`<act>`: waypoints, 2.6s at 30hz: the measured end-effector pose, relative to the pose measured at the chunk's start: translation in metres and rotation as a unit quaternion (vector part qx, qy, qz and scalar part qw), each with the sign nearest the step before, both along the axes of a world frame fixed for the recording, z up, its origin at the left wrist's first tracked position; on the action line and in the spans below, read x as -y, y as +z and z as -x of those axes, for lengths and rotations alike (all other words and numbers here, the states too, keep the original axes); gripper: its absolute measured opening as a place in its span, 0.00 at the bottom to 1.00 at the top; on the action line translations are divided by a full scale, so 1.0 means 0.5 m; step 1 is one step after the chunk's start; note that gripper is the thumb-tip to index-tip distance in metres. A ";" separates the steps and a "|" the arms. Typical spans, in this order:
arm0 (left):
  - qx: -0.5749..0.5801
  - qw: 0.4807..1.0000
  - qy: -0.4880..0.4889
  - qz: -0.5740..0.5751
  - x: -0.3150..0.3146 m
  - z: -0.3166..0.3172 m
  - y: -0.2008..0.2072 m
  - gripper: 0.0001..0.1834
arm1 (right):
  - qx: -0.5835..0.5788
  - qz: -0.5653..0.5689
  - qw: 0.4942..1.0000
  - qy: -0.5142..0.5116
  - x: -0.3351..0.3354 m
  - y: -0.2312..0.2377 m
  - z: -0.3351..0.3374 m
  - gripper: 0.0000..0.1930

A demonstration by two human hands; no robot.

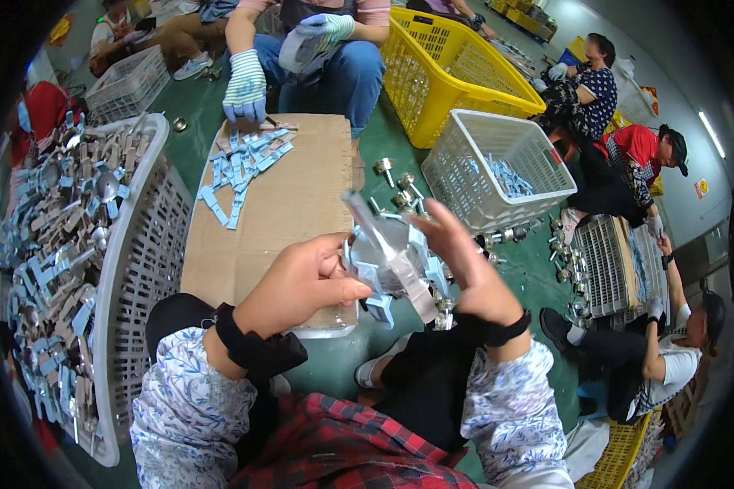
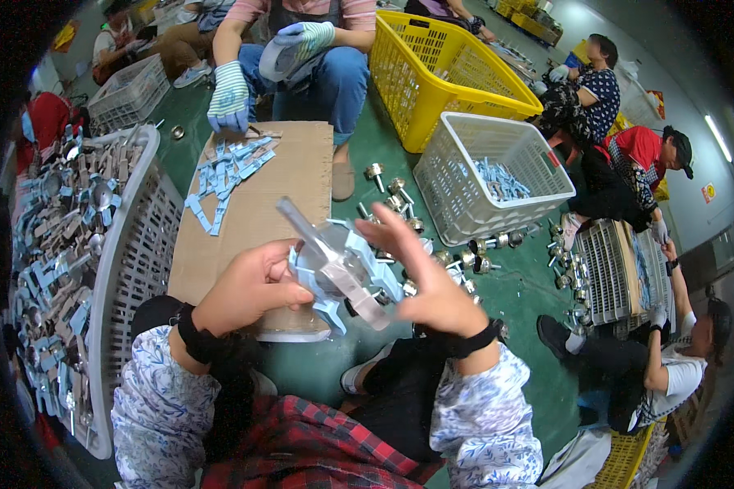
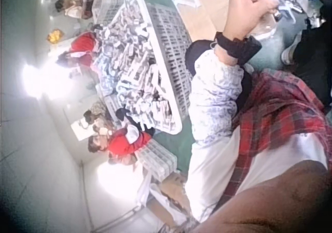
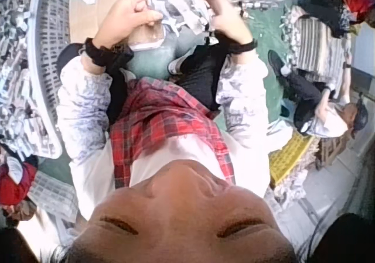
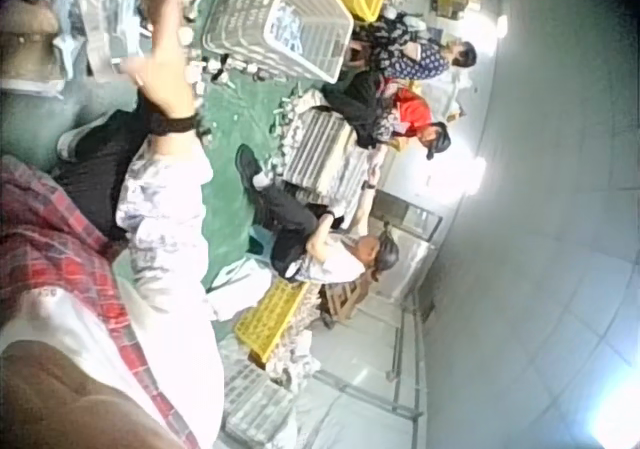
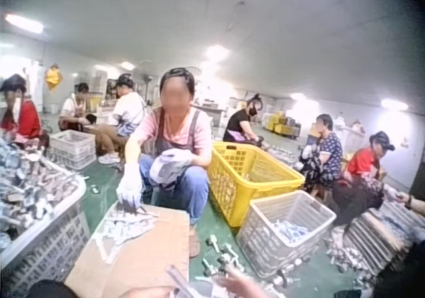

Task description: Assembling industrial metal hardware components by attaching blue plastic clips.

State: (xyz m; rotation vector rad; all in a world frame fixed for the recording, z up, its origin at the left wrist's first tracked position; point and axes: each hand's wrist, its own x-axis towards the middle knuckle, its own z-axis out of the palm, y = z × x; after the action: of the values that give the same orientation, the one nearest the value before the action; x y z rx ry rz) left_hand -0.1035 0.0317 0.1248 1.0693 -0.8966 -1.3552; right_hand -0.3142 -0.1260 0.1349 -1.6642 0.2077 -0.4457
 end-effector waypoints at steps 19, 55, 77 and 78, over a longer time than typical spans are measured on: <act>0.168 0.975 0.141 0.035 -0.007 -0.039 -0.005 0.23 | -0.026 -0.031 0.995 -0.086 -0.067 -0.026 -0.020 0.50; -0.096 0.952 0.239 0.164 -0.049 0.023 -0.005 0.36 | 0.081 0.378 0.913 -0.129 -0.168 0.014 -0.094 0.53; 0.020 0.883 0.335 0.327 -0.044 0.017 0.002 0.38 | 0.089 0.404 0.883 -0.221 -0.247 -0.021 -0.134 0.22; 0.018 0.881 0.338 0.330 -0.044 0.017 -0.002 0.38 | 0.084 0.358 0.894 -0.255 -0.265 -0.033 -0.142 0.22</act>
State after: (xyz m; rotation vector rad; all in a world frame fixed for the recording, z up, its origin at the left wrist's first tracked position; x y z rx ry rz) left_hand -0.1120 0.0536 0.1237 0.7495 -0.8094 -0.3870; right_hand -0.2430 0.0065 0.1183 -2.2750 0.3867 -1.1696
